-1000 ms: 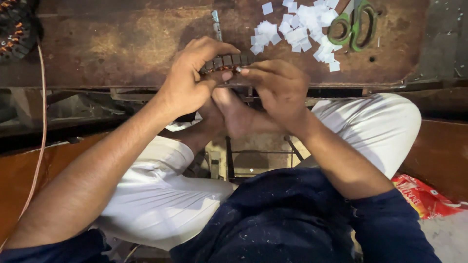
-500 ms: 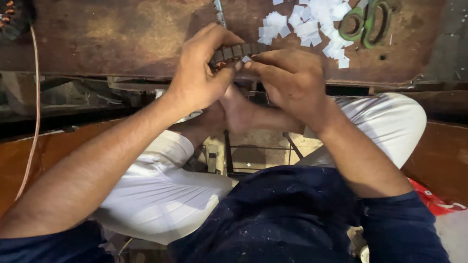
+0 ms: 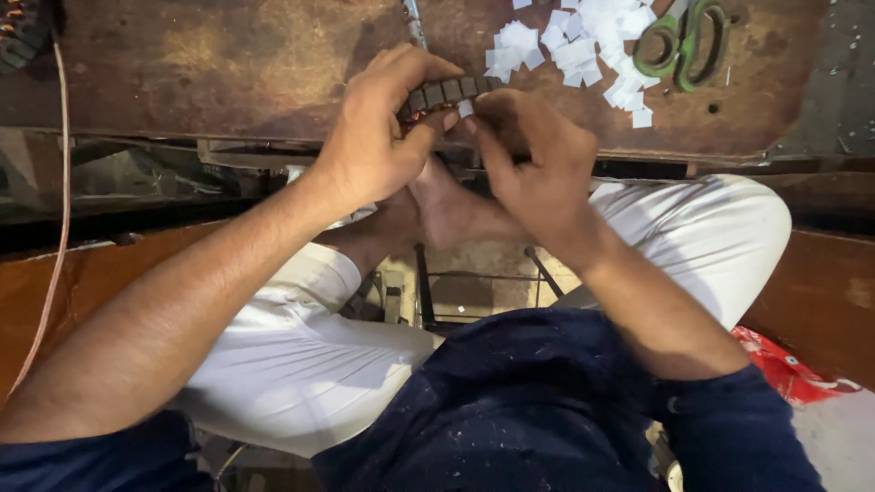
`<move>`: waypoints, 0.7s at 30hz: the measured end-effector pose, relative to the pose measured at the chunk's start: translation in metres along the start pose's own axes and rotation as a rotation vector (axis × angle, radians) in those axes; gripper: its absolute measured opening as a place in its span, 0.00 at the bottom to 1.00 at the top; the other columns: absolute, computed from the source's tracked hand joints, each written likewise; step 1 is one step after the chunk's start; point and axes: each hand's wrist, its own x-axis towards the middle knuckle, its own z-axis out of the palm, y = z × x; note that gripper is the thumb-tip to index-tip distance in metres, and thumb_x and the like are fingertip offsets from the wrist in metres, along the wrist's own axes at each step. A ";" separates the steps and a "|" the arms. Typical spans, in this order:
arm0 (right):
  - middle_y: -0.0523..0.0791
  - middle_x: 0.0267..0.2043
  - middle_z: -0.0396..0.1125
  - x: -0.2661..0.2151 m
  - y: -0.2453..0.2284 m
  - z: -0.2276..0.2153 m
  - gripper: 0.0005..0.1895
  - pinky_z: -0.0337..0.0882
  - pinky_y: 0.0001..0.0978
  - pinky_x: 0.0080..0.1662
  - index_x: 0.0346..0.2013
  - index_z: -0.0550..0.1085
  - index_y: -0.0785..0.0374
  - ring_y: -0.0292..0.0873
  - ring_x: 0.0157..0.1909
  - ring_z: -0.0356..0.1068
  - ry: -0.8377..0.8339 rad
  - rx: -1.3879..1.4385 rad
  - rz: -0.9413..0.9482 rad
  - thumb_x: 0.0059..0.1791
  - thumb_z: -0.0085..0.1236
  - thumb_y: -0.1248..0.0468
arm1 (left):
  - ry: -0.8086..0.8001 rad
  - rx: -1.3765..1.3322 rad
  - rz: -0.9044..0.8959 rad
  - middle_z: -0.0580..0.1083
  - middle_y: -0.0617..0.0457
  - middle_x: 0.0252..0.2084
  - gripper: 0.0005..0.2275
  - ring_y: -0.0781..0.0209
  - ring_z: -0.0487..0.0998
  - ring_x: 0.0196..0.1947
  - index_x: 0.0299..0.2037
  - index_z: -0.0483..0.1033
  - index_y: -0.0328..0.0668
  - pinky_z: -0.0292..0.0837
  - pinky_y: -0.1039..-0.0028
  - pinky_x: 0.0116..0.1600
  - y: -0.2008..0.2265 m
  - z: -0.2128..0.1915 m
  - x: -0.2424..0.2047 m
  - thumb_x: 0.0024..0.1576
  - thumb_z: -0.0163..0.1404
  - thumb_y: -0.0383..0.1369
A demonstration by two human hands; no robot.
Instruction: The person inserts small white paper pieces into the slots of a cylindrical electrical component with copper windings. They repeatedly pick up the paper pieces and place them into the slots, occasionally rotating the component to access different areas.
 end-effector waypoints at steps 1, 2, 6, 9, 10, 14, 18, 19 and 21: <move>0.48 0.43 0.75 -0.002 0.001 0.004 0.10 0.79 0.30 0.42 0.50 0.74 0.67 0.41 0.41 0.81 0.025 0.043 0.028 0.56 0.65 0.72 | 0.014 0.000 0.004 0.74 0.46 0.44 0.14 0.46 0.74 0.50 0.52 0.74 0.35 0.69 0.62 0.56 -0.001 0.001 0.001 0.56 0.52 0.19; 0.47 0.44 0.76 -0.003 0.002 0.010 0.10 0.80 0.30 0.43 0.51 0.74 0.67 0.41 0.42 0.81 0.049 0.090 0.055 0.56 0.64 0.72 | 0.019 0.003 0.007 0.74 0.46 0.45 0.13 0.46 0.75 0.50 0.52 0.74 0.35 0.69 0.62 0.55 -0.002 0.000 0.001 0.56 0.53 0.20; 0.48 0.44 0.74 -0.008 0.004 0.019 0.10 0.79 0.32 0.44 0.48 0.74 0.67 0.43 0.42 0.80 0.103 -0.064 -0.029 0.54 0.65 0.73 | 0.031 0.016 -0.015 0.74 0.46 0.44 0.13 0.46 0.75 0.50 0.52 0.74 0.36 0.69 0.62 0.55 -0.003 0.004 -0.004 0.57 0.56 0.21; 0.50 0.45 0.74 0.001 0.001 0.006 0.10 0.77 0.38 0.47 0.47 0.76 0.66 0.51 0.44 0.77 0.059 -0.139 -0.139 0.51 0.64 0.75 | 0.029 0.032 0.003 0.74 0.45 0.44 0.15 0.45 0.75 0.50 0.51 0.74 0.35 0.69 0.61 0.55 0.003 0.001 0.004 0.54 0.54 0.20; 0.50 0.45 0.74 0.004 0.000 0.000 0.11 0.77 0.38 0.47 0.47 0.77 0.66 0.50 0.44 0.77 0.019 -0.137 -0.147 0.51 0.63 0.76 | 0.021 0.035 0.010 0.74 0.45 0.45 0.16 0.44 0.75 0.51 0.51 0.75 0.35 0.69 0.61 0.56 0.005 0.000 0.004 0.52 0.53 0.19; 0.50 0.48 0.73 0.005 0.002 -0.013 0.14 0.76 0.40 0.48 0.50 0.78 0.65 0.52 0.47 0.76 -0.106 -0.153 -0.210 0.50 0.61 0.77 | -0.027 0.028 0.022 0.74 0.44 0.46 0.15 0.43 0.75 0.51 0.54 0.74 0.35 0.70 0.60 0.54 0.004 -0.002 0.001 0.56 0.56 0.22; 0.50 0.49 0.72 0.009 0.003 -0.014 0.14 0.76 0.40 0.48 0.49 0.78 0.65 0.52 0.47 0.75 -0.126 -0.097 -0.197 0.50 0.61 0.77 | -0.031 0.047 0.023 0.75 0.44 0.47 0.15 0.43 0.75 0.52 0.53 0.75 0.35 0.70 0.59 0.55 0.005 -0.005 0.003 0.55 0.57 0.22; 0.50 0.48 0.72 0.011 0.003 -0.013 0.14 0.76 0.41 0.48 0.49 0.78 0.65 0.52 0.47 0.75 -0.121 -0.108 -0.213 0.50 0.61 0.77 | -0.035 0.046 0.023 0.75 0.44 0.47 0.15 0.43 0.75 0.52 0.53 0.75 0.35 0.70 0.59 0.55 0.005 -0.007 0.005 0.55 0.57 0.22; 0.50 0.48 0.72 0.006 0.003 -0.014 0.15 0.75 0.41 0.48 0.50 0.77 0.65 0.52 0.46 0.75 -0.133 -0.128 -0.218 0.50 0.60 0.78 | -0.031 0.044 0.011 0.75 0.44 0.47 0.15 0.43 0.75 0.52 0.54 0.75 0.35 0.70 0.60 0.56 0.005 -0.004 0.001 0.56 0.57 0.22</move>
